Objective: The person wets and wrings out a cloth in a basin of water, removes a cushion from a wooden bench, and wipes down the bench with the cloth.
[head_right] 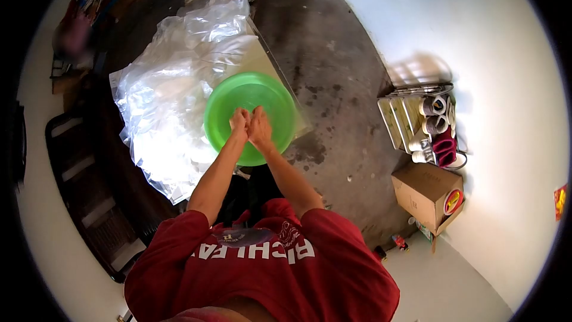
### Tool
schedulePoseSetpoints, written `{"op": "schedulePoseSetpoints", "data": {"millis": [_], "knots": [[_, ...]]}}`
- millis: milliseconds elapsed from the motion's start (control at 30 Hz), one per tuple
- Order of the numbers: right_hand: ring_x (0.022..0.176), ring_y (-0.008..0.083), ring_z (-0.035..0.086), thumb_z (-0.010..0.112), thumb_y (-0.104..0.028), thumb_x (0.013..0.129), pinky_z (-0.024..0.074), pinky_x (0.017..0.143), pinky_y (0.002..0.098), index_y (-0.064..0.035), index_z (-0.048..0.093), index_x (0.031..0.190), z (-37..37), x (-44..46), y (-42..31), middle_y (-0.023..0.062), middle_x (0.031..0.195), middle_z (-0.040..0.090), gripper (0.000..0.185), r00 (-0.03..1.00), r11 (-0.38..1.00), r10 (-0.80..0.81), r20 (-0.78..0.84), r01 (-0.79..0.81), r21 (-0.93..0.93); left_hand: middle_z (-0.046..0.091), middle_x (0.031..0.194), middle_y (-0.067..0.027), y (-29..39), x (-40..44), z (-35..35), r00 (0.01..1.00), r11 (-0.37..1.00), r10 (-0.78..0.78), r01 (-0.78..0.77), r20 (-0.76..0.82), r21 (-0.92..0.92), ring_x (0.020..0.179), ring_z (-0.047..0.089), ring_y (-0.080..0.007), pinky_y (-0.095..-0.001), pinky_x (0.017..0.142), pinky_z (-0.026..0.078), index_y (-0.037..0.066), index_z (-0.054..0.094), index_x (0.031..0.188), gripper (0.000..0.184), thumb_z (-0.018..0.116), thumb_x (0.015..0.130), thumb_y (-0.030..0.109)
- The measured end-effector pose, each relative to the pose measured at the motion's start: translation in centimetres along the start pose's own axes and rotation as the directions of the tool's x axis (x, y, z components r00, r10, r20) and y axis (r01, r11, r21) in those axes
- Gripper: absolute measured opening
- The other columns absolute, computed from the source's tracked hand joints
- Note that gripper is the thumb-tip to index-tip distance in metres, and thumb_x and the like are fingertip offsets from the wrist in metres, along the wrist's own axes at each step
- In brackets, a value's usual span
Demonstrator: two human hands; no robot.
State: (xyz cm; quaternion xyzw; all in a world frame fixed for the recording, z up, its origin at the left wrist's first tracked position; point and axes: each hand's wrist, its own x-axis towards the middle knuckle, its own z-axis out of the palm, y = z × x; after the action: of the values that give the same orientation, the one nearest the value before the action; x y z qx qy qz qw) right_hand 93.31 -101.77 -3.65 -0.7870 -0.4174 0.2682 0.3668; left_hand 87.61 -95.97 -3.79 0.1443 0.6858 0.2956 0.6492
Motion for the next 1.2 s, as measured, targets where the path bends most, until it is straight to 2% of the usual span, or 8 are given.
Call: {"op": "schedulePoseSetpoints", "data": {"millis": [400, 667, 767, 867, 967, 1067, 1133, 1200], "knots": [[0.069, 0.0476, 0.059, 0.043, -0.027, 0.097, 0.0463, 0.059, 0.055, -0.0016, 0.046, 0.09, -1.5, 1.0, -0.8, 0.0267, 0.079, 0.062, 0.026, 0.992, 0.993, -0.113, 0.062, 0.114, -0.016, 0.057, 0.069, -0.0001, 0.2, -0.5, 1.0, 0.996, 0.989, -0.082, 0.087, 0.047, -0.118, 0.06, 0.055, -0.0131, -0.0308, 0.053, 0.046, 0.009, 0.056, 0.071, 0.021, 0.061, 0.084, 0.026], [0.067, 0.0477, 0.059, 0.042, -0.025, 0.097, 0.0462, 0.06, 0.0558, 0.0, 0.048, 0.088, -1.4, 1.7, -0.3, 0.0273, 0.072, 0.061, 0.027, 0.99, 0.992, -0.1, 0.102, 0.092, 0.081, 0.057, 0.067, -0.0032, -1.9, 4.0, -0.3, 0.958, 0.998, -0.057, 0.065, 0.281, -0.019, 0.056, 0.054, -0.0145, -0.0324, 0.051, 0.045, 0.008, 0.056, 0.071, 0.033, 0.051, 0.093, 0.033], [0.071, 0.0454, 0.06, 0.043, -0.027, 0.097, 0.0468, 0.062, 0.0547, -0.0002, 0.05, 0.091, -1.7, 2.1, 0.3, 0.0275, 0.077, 0.062, 0.029, 0.978, 1.0, -0.007, 0.21, 0.012, -0.02, 0.061, 0.078, -0.0092, -1.3, 3.8, -0.8, 0.976, 0.99, -0.013, -0.019, 0.22, 0.143, 0.065, 0.059, -0.0193, -0.0347, 0.053, 0.046, 0.002, 0.062, 0.085, 0.042, 0.045, 0.094, 0.04], [0.065, 0.0447, 0.058, 0.048, -0.03, 0.096, 0.0468, 0.058, 0.0519, -0.0028, 0.053, 0.083, -1.1, 2.4, 1.7, 0.0247, 0.078, 0.062, 0.031, 0.991, 0.983, -0.137, -0.001, 0.136, -0.123, 0.063, 0.099, -0.0145, 0.6, 1.0, -1.8, 0.976, 0.852, 0.198, -0.218, 0.092, 0.476, 0.081, 0.061, -0.025, -0.0389, 0.06, 0.051, 0.0, 0.061, 0.109, 0.049, 0.043, 0.094, 0.043], [0.081, 0.0396, 0.062, 0.047, -0.034, 0.096, 0.0505, 0.064, 0.0489, -0.005, 0.058, 0.093, -1.3, 1.9, 1.9, 0.0226, 0.098, 0.062, 0.031, 0.995, 0.968, 0.022, 0.095, 0.002, -0.252, 0.059, 0.114, -0.0164, 1.0, 0.1, -4.3, 0.987, 0.833, 0.139, -0.162, 0.082, 0.53, 0.097, 0.059, -0.0291, -0.0432, 0.071, 0.053, 0.003, 0.054, 0.125, 0.052, 0.047, 0.092, 0.042], [0.099, 0.0347, 0.061, 0.049, -0.032, 0.095, 0.0532, 0.072, 0.0454, -0.0097, 0.062, 0.106, 0.4, 0.2, 3.3, 0.0185, 0.116, 0.058, 0.027, 0.976, 0.852, -0.215, 0.036, 0.205, -0.481, 0.059, 0.116, -0.0161, -0.2, 0.9, -6.8, 0.989, 0.867, 0.013, -0.083, 0.144, 0.491, 0.101, 0.059, -0.0296, -0.0451, 0.081, 0.053, 0.002, 0.052, 0.128, 0.053, 0.051, 0.091, 0.04], [0.111, 0.0313, 0.056, 0.056, -0.029, 0.091, 0.0527, 0.082, 0.0445, -0.0132, 0.062, 0.114, 0.7, -0.5, 4.7, 0.0152, 0.127, 0.052, 0.029, 0.872, 0.718, -0.315, 0.376, 0.478, -0.506, 0.06, 0.117, -0.0155, -1.0, 0.8, -7.6, 0.988, 0.905, -0.016, -0.05, 0.152, 0.423, 0.102, 0.059, -0.0291, -0.0442, 0.084, 0.052, 0.001, 0.053, 0.126, 0.052, 0.053, 0.09, 0.038], [0.11, 0.0319, 0.056, 0.062, -0.025, 0.086, 0.0526, 0.082, 0.0442, -0.0119, 0.062, 0.112, 3.2, 0.2, 9.4, 0.0148, 0.126, 0.053, 0.03, 0.877, 0.798, -0.308, 0.369, 0.449, -0.401, 0.058, 0.123, -0.0147, -1.0, 0.0, -8.2, 0.972, 0.924, -0.065, -0.027, 0.225, 0.381, 0.107, 0.058, -0.028, -0.0427, 0.088, 0.05, 0.003, 0.057, 0.122, 0.046, 0.055, 0.091, 0.037]]}}
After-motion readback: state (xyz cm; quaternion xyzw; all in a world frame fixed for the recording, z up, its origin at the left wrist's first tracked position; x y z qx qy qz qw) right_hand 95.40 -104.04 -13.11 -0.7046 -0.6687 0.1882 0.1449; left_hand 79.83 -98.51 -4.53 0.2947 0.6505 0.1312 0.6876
